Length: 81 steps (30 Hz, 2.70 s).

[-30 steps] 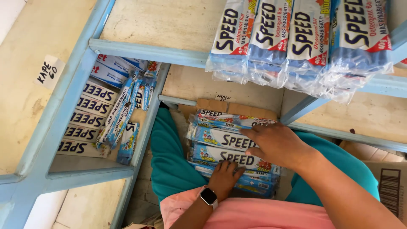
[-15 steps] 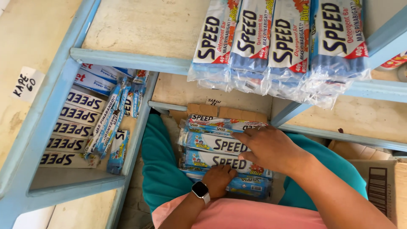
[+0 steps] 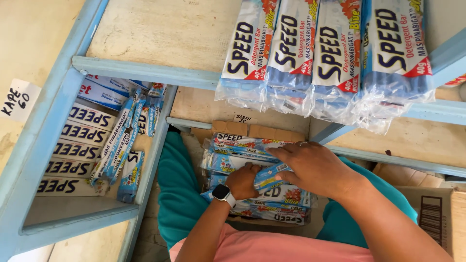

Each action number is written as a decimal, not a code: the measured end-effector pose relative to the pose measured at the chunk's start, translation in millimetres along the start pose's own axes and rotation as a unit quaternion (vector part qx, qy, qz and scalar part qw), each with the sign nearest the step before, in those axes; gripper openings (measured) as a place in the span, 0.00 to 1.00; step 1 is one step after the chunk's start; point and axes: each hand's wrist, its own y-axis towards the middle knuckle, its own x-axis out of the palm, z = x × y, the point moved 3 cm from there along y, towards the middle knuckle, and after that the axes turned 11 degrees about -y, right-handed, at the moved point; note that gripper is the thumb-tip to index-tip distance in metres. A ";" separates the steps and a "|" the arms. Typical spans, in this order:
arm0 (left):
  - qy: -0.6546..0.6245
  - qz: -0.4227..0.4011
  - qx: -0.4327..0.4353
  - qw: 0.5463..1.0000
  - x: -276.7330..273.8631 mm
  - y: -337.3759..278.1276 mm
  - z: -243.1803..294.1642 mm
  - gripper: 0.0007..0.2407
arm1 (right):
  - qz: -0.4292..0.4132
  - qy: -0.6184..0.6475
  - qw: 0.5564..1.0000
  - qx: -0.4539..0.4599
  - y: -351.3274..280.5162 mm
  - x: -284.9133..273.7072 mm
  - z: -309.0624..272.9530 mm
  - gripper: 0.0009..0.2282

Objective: Stocking detergent bars onto a retail shelf.

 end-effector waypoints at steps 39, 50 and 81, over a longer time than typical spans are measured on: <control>0.075 0.471 0.340 0.811 -129.2 -165.5 222.9 0.32 | 0.084 0.525 0.839 -0.120 -44.4 8.4 -34.4 0.20; 0.167 0.436 0.313 0.827 -95.1 -158.5 226.3 0.11 | 0.141 0.790 0.581 -0.135 -45.5 12.2 1.9 0.33; 0.199 0.400 0.323 0.834 -209.3 -37.0 303.0 0.20 | 0.502 0.487 0.695 0.166 -46.3 25.2 23.2 0.12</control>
